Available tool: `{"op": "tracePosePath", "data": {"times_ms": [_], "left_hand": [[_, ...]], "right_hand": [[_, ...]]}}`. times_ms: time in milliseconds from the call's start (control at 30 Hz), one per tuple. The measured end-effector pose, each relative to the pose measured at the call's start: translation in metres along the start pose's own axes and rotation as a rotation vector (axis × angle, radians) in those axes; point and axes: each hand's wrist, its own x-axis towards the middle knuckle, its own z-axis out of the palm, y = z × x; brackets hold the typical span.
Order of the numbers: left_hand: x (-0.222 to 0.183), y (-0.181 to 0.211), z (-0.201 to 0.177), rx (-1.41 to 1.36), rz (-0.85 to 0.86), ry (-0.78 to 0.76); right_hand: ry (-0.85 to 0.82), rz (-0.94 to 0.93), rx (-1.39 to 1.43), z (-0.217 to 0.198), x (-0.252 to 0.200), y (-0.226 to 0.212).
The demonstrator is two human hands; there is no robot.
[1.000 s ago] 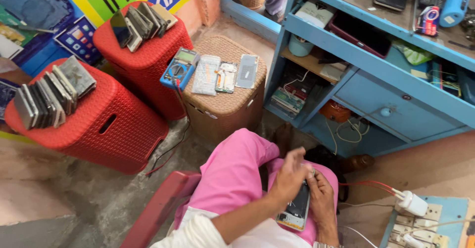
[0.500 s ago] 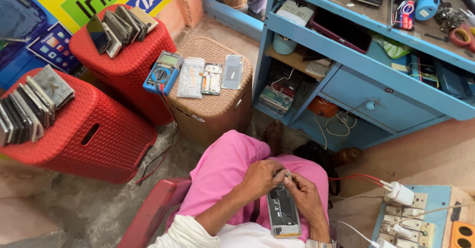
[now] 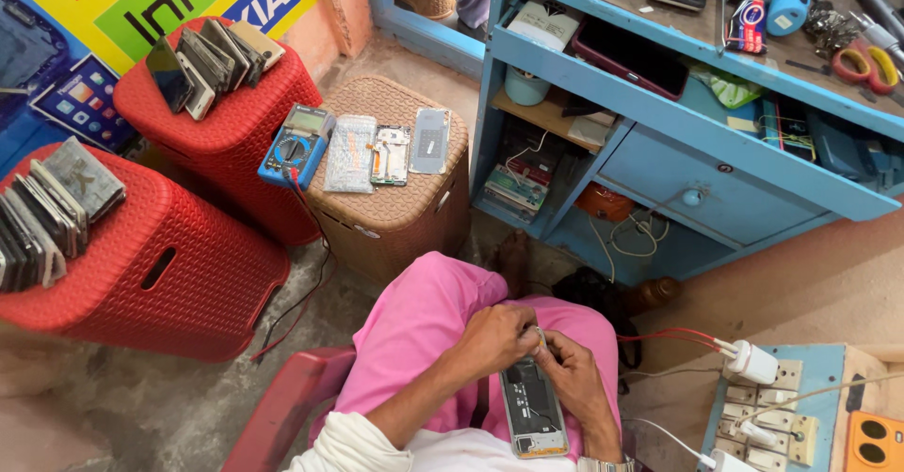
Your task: The person is repairing a disassembled smartphone while seated. They use a metal tool to pry and adjust internal components, including the battery and connectors. The person also handles a small white cable and connects it to the device.
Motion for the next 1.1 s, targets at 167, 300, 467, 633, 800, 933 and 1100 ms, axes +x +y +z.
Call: {"op": "tracePosePath", "data": {"times_ms": [167, 300, 467, 633, 800, 933, 1100], "left_hand": [[0.003, -0.007, 0.000, 0.050, 0.074, -0.032], [0.003, -0.016, 0.003, 0.083, 0.131, -0.065], [0.004, -0.030, 0.008, 0.088, 0.140, -0.136], [0.014, -0.034, 0.005, 0.085, 0.182, -0.136], [0.014, -0.046, 0.022, 0.175, 0.216, -0.092], [0.028, -0.051, 0.021, 0.162, 0.160, -0.132], [0.022, -0.037, 0.011, 0.168, 0.152, -0.178]], "right_hand": [[-0.009, -0.034, -0.053, 0.000, 0.001, 0.002], [-0.028, -0.024, -0.051, 0.001, 0.001, 0.003], [-0.045, 0.010, -0.082, 0.002, -0.001, 0.001], [0.010, -0.025, -0.322, 0.002, 0.003, -0.009], [0.012, 0.024, -0.159, 0.010, -0.004, -0.018], [0.027, -0.002, -0.406, 0.010, -0.012, -0.008], [-0.007, -0.025, -0.091, 0.002, -0.002, 0.006]]}}
